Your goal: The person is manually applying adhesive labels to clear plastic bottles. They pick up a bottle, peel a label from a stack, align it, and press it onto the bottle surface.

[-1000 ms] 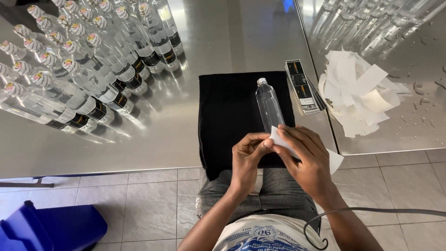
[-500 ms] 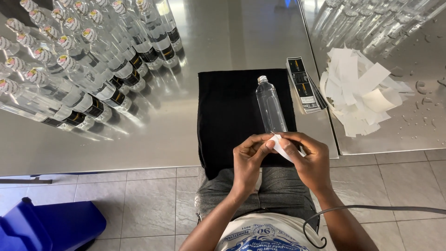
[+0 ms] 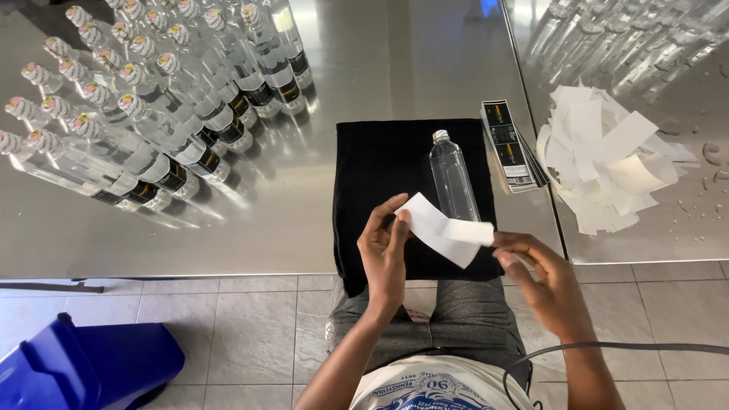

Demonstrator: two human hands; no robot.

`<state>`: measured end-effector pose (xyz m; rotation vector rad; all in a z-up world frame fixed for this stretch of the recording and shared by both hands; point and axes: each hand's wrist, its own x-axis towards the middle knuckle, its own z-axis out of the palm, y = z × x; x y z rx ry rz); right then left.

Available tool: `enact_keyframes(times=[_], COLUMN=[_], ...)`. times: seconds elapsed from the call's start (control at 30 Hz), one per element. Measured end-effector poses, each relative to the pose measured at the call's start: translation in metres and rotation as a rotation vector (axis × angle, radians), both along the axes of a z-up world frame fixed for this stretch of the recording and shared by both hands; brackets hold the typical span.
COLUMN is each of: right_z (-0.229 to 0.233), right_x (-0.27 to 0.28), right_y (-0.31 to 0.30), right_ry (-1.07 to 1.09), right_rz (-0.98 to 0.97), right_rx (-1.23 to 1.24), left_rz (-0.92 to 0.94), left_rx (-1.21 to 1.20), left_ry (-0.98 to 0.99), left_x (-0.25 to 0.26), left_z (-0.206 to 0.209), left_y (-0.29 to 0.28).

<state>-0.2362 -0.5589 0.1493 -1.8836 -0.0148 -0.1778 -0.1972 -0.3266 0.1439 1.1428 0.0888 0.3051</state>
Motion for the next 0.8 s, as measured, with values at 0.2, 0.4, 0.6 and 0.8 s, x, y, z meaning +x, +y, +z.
enact_keyframes(times=[0.2,0.4,0.6,0.8], right_z=[0.063,0.058,0.018,0.015], right_x=[0.011,0.018,0.013,0.003], right_y=[0.011,0.025,0.014,0.021], right_ry=[-0.095,0.199,0.093,-0.021], right_rz=[-0.016,0.194,0.03,-0.134], right_rx=[-0.1,-0.1,0.226,0.228], left_rz=[-0.163,-0.302,0.093,-0.317], left_rx=[0.204,0.36,0.6,0.196], left_ry=[-0.081,-0.162,-0.392,-0.212], left_x=[-0.01,-0.019,-0.029,-0.058], left_z=[0.009,0.022,0.009,0.036], left_y=[-0.01,-0.009,-0.009,-0.017])
